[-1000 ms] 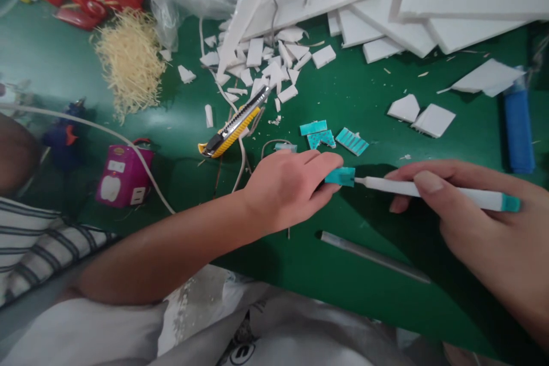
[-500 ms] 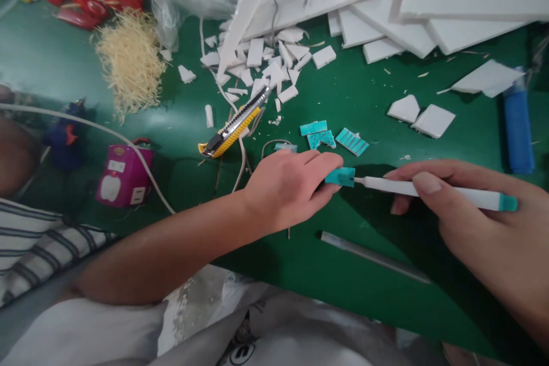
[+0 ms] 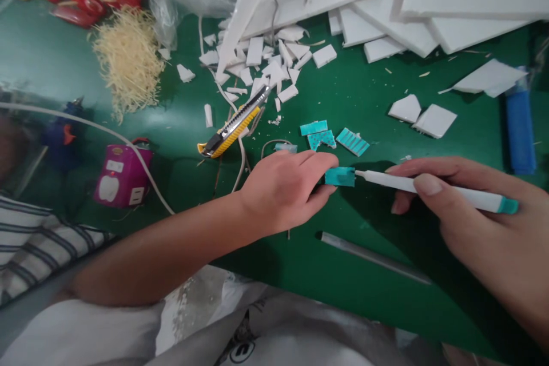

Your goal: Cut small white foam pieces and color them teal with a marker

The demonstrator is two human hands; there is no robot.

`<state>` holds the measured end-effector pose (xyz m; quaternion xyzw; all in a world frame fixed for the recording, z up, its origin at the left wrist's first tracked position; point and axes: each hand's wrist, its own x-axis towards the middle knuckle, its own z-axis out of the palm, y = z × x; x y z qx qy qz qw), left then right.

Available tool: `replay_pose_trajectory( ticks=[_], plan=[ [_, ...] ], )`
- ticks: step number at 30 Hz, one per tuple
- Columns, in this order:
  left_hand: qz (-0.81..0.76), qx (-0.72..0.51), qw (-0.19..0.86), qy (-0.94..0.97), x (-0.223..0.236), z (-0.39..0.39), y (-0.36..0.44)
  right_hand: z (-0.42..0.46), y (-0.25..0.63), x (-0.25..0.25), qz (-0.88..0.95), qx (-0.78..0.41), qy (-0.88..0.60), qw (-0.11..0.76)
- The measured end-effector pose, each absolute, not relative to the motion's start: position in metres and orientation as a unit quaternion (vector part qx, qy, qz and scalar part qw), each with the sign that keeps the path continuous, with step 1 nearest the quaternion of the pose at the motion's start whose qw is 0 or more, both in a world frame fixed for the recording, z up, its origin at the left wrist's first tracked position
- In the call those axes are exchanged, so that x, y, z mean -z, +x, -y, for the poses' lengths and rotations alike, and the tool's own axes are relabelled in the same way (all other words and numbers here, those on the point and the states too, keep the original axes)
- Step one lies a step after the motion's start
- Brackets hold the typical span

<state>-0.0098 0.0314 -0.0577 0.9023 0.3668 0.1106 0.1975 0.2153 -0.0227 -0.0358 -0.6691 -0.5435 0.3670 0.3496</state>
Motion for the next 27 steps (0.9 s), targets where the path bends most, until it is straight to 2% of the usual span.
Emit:
replay_pose_trajectory(
  ticks=[27],
  plan=[
    [-0.373, -0.115, 0.192, 0.900, 0.0555, -0.0327, -0.0049, 0.0249, 0.2166, 0.0314, 0.547, -0.363, -0.689, 0.308]
  ],
)
